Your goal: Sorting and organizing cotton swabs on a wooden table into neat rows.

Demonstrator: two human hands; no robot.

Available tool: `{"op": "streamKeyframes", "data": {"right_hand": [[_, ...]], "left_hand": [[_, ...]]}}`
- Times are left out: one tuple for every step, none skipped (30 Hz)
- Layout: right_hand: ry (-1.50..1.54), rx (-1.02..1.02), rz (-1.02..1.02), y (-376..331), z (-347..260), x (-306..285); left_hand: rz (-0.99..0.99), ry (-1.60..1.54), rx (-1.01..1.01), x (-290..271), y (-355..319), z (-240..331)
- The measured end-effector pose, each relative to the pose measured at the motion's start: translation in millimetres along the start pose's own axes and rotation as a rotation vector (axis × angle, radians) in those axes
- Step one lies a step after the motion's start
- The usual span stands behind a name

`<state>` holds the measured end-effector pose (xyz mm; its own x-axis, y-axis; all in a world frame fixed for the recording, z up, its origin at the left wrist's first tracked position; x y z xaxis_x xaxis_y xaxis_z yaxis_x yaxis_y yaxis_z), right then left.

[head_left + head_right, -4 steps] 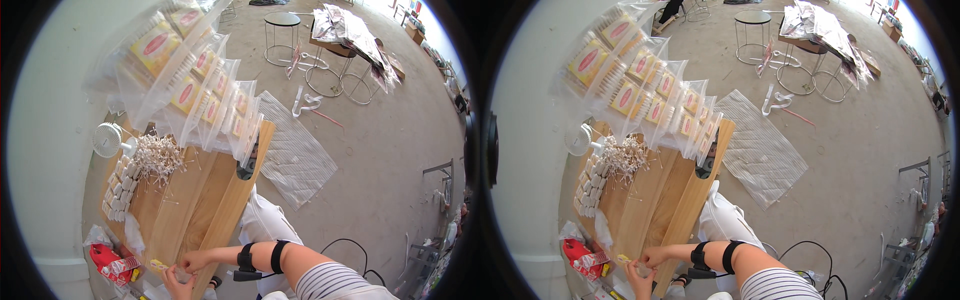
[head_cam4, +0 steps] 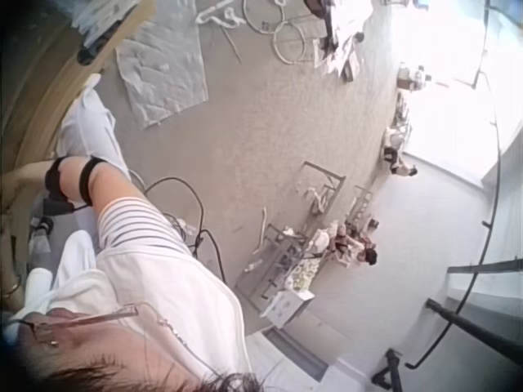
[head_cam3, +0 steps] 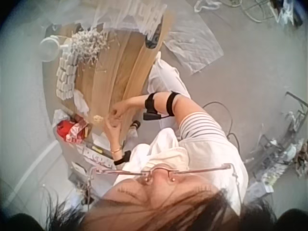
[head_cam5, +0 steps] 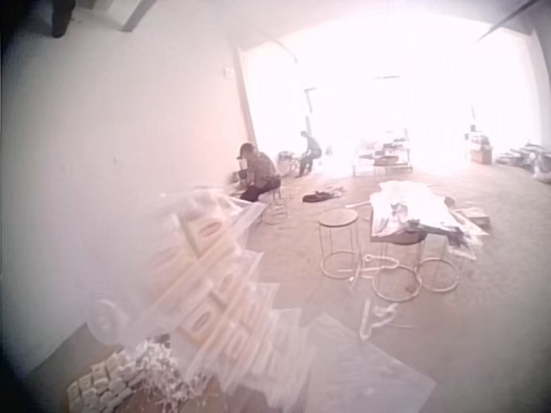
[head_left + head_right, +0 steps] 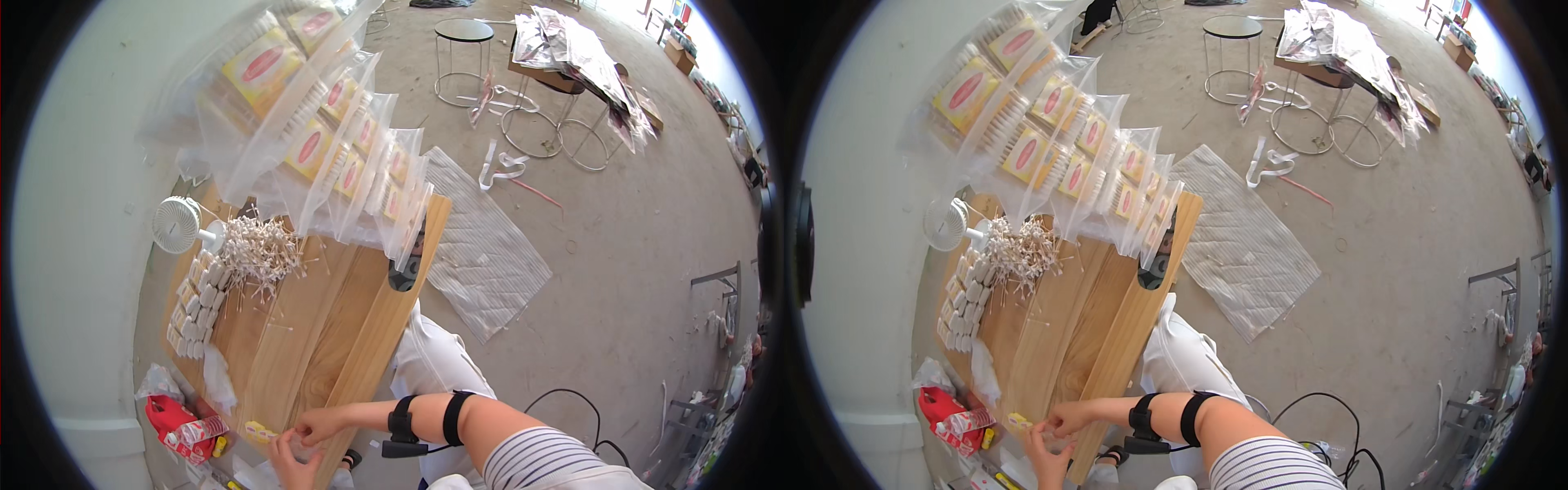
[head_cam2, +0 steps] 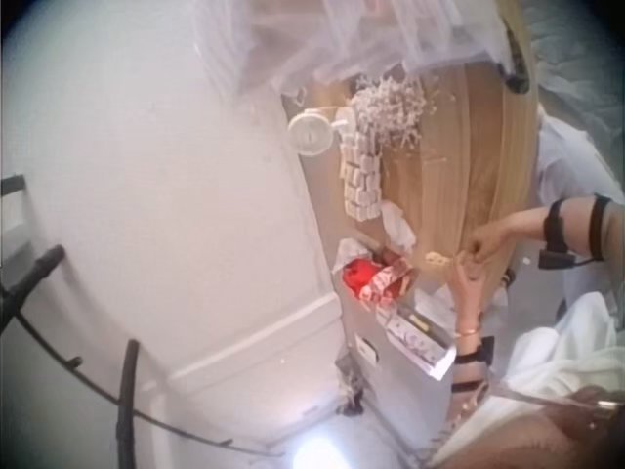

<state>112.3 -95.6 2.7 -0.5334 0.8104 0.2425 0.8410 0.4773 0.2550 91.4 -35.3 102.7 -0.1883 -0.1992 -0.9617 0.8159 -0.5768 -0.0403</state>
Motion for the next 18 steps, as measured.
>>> {"op": "streamKeyframes", "data": {"right_hand": [[-0.018,-0.020,0.053,0,-1,-2],[-0.033,-0.038,0.103,0,-1,-2],[-0.020,-0.044,0.075,1,-7,4],[-0.028,0.008,0.071,-1,-6,1],[-0.041,0.067,0.072,-8,-7,-6],[-0.067,0.067,0.057,-9,-13,-4],[-0.093,0.064,0.042,-11,-17,-5],[-0.102,0.091,0.007,-15,-13,-5],[-0.111,0.115,-0.034,-17,-10,-3],[-0.088,0.127,-0.049,-18,-13,-2],[-0.067,0.144,-0.058,-22,-16,1],[-0.069,0.159,-0.069,-23,-19,5],[-0.077,0.182,-0.071,-25,-18,9],[-0.075,0.179,-0.117,-28,-15,18],[-0.029,0.182,-0.102,-30,-12,26],[0.014,0.189,-0.084,-32,-8,34],[0.007,0.188,-0.120,-35,-11,44],[-0.059,0.203,-0.142,-36,-14,54]], "left_hand": [[-0.043,-0.013,0.039,7,-6,-7],[-0.038,-0.006,0.023,6,-7,-7],[-0.050,-0.033,-0.015,4,-8,-4],[-0.059,-0.057,-0.058,1,-9,-1],[-0.052,-0.083,-0.039,4,-5,9],[-0.026,-0.087,-0.044,-1,-6,12],[-0.023,-0.093,-0.067,-3,-6,16],[-0.019,-0.105,-0.088,-3,-6,21],[-0.002,-0.082,-0.087,-3,-8,23],[0.013,-0.060,-0.089,-5,-11,22],[0.044,-0.037,-0.142,-10,-16,17],[0.051,-0.019,-0.108,-14,-19,20],[0.053,-0.010,-0.068,-17,-23,24],[0.076,-0.003,-0.106,-22,-29,24],[0.050,0.002,-0.111,-24,-35,26],[0.025,0.003,-0.112,-25,-43,27],[0.048,0.019,-0.104,-29,-52,29],[0.073,0.023,-0.134,-32,-64,24]]}}
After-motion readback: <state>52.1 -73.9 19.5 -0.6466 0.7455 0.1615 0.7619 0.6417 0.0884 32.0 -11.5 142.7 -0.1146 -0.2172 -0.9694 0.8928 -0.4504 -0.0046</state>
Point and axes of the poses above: each hand's wrist, its own y-axis towards the middle knuckle, its own x-axis out of the palm, z = x × y, the point moved 9 cm from there along y, towards the middle knuckle, and after that the axes turned 5 degrees about -x, right-handed, at the moved point
